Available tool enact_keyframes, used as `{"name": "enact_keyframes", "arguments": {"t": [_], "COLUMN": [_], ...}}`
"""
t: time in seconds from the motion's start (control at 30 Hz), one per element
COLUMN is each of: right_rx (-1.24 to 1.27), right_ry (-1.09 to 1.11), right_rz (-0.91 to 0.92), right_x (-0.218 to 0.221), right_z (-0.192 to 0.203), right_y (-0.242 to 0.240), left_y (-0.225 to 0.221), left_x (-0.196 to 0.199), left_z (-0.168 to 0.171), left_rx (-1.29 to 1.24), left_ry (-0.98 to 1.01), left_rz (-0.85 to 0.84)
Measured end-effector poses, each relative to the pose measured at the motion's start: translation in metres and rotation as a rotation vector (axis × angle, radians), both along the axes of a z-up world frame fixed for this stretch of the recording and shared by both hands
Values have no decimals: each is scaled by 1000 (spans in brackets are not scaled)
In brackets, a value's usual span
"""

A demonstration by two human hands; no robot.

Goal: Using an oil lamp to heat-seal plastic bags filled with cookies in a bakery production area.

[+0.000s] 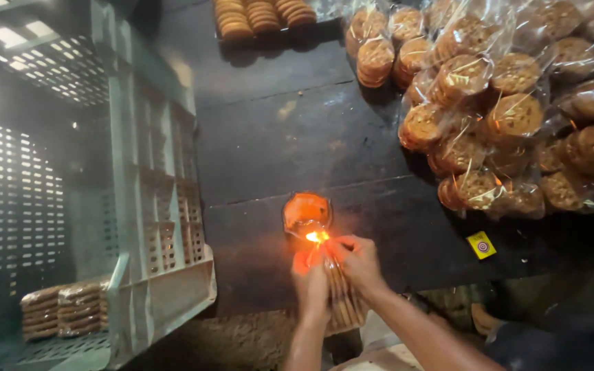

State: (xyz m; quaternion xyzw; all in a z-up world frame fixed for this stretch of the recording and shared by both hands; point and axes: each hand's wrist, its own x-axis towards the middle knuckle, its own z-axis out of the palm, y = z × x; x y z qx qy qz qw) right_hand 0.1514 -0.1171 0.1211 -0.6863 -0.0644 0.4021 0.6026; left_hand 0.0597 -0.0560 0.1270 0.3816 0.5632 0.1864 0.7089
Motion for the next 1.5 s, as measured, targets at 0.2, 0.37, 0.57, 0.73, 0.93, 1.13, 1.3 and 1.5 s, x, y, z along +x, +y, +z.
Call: {"name": "enact_keyframes", "arguments": {"t": [0.2, 0.37, 0.57, 0.73, 0.93, 1.13, 1.3, 1.5], "right_rx": [-13, 104, 94, 21, -126, 254, 421, 226], "right_ry": [145, 515, 631, -141, -598, 298, 732, 603], "right_rz": [-133, -207, -128, 269, 552, -16, 158, 225], "right_x": [-9, -20, -50, -99, -95, -75, -70, -30], "right_z": [-6, 28, 32, 124, 162, 137, 75, 65], "right_y": [-11, -28, -25, -6, -16, -72, -113, -84], "left_y": [-14, -24, -5, 33, 56, 56, 23, 14], "left_x": [-10, -34, -85, -121, -128, -135, -86, -40], "left_z": [-35, 56, 61, 21, 44, 108, 55, -13], "left_rx": [431, 724, 701, 212, -66, 393, 112, 104], "left_ry": [187, 7, -302, -454, -524, -794, -688, -261], "left_rz": [-36, -79, -328, -201, -179, -630, -578, -461]}}
